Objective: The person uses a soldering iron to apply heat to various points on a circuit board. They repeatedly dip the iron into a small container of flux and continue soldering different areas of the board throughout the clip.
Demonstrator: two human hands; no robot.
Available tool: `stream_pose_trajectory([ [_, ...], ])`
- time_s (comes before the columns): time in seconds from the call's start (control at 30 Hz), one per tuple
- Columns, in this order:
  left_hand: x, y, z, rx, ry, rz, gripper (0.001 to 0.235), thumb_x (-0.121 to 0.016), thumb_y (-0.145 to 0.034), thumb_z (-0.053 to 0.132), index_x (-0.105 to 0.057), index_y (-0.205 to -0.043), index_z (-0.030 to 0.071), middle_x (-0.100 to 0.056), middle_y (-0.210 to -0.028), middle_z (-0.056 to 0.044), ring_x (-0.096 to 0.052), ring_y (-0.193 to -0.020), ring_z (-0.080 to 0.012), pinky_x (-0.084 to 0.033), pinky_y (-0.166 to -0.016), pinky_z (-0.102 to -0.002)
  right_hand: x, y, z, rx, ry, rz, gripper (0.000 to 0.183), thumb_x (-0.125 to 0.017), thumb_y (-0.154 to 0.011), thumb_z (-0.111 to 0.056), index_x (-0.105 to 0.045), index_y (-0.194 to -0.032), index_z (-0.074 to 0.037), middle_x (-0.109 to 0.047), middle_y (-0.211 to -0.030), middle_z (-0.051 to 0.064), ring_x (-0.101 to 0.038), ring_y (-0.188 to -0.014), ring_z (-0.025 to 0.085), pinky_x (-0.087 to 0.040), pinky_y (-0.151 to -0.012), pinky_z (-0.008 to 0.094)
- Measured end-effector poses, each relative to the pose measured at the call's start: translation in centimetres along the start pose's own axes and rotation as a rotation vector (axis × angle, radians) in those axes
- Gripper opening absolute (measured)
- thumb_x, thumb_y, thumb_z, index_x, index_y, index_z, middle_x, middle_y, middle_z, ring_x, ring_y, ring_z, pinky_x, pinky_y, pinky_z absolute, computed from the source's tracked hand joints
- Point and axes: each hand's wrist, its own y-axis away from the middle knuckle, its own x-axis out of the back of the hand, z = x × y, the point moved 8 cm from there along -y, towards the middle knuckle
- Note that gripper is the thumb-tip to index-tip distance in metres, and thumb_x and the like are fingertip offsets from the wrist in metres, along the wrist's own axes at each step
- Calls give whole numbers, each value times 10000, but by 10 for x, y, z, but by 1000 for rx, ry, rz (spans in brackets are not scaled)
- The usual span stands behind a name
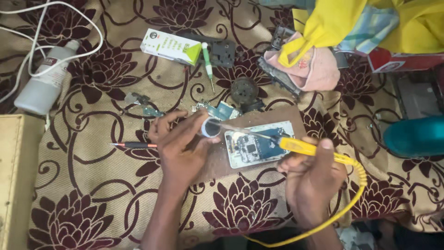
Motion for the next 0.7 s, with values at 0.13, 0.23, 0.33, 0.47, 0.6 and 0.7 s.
stream_pose_trajectory([
  [0.13, -6, 3, -13, 70, -48, -10, 465, -934, -733, 261, -770, -1158, 171, -790, -1133, -17, -599, -1185, -219, -261, -1115, -433, 37, 1, -5, -82, -34, 127, 386, -507, -1180, -311, -656, -1106, 37, -607, -665, 97, -584, -546, 210, -521, -537, 376],
  [0.23, -9, 5, -26, 208, -39, -16, 527, -927, -697, 239, -769, -1192, 154, -758, -1136, -68, -612, -1122, -207, -337, -1085, -423, 65, -4, -12, -88, -54, 155, 389, -489, -1207, -339, -649, -1113, 3, -581, -676, 77, -561, -568, 209, -491, -562, 364],
  [0.33, -9, 7, -39, 336, 27, -12, 578, -904, -741, 214, -723, -1285, 141, -762, -1125, -51, -657, -991, -155, -416, -1053, -406, 95, -9, -22, -64, -39, 165, 408, -471, -1218, -350, -630, -1085, 2, -562, -652, 75, -552, -595, 212, -488, -590, 361],
  [0.47, -5, -3, -31, 189, -54, 27, 619, -894, -791, 153, -661, -1357, 59, -772, -1190, -71, -718, -1078, -182, -320, -1149, -462, 129, -14, -43, 39, 56, 180, 387, -474, -1247, -315, -599, -1092, 17, -525, -635, 76, -530, -554, 202, -482, -593, 377],
  [0.6, -10, -3, -30, 200, -162, -43, 601, -878, -764, 136, -689, -1326, 37, -757, -1178, -107, -680, -1108, -229, -251, -1165, -503, 142, -11, -57, 126, 198, 99, 418, -458, -1249, -293, -544, -1011, 40, -526, -646, 104, -528, -572, 211, -493, -569, 369],
  [0.7, -13, -3, -29, 179, -243, -79, 600, -871, -763, 169, -704, -1326, 50, -733, -1217, -109, -634, -1164, -247, -236, -1169, -509, 147, -9, -53, 104, 211, 91, 413, -471, -1259, -292, -557, -1034, 44, -561, -667, 118, -550, -565, 204, -523, -584, 366],
])
